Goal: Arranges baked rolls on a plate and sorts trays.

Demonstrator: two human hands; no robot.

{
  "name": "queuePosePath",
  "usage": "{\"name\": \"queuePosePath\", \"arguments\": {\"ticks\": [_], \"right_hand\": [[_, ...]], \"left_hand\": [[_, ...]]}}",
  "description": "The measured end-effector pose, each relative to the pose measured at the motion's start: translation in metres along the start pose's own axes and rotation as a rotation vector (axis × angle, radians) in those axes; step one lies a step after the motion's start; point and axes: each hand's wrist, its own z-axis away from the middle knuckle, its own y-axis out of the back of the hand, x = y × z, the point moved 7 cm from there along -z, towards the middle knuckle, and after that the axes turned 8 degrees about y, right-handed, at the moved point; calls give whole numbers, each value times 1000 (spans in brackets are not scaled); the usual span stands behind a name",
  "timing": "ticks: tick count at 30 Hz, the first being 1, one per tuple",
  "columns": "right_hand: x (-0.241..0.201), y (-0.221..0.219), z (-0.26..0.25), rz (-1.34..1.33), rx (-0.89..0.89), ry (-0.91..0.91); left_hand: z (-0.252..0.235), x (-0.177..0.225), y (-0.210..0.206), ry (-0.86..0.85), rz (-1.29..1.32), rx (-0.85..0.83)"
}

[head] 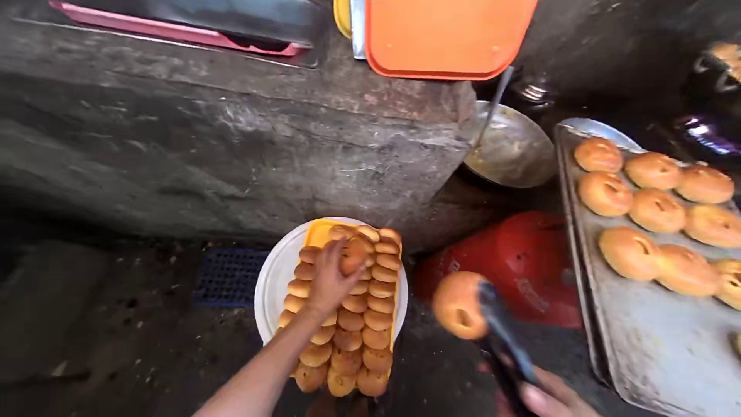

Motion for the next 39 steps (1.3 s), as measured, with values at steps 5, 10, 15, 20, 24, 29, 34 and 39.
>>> {"name": "queuePosePath", "arguments": {"ticks": [5, 10, 15, 20, 24, 29, 34, 39], "right_hand": [[56, -86, -148, -49, -52, -294], [76, -152, -250, -148, -2, -417], [80, -181, -305, -336, 86, -477], [91, -199, -337, -378, 106, -527], [86, -200, -342, -369, 133, -539], [75, -184, -306, -360, 9, -534], [99, -163, -235, -271, -72, -494], [126, -151, -174, -247, 5, -480]], "left_hand": [[-69, -96, 36, 274, -166, 70], [-103, -132, 23, 275, -257, -62], [-116, -145, 9, 229, -311, -299], [-120, -163, 27, 415, 579, -202], [-138, -155, 29, 380, 581, -195], [-152, -156, 12, 318, 216, -266], [-152, -144, 6, 296, 42, -281], [-163, -133, 8, 226, -120, -320]]}}
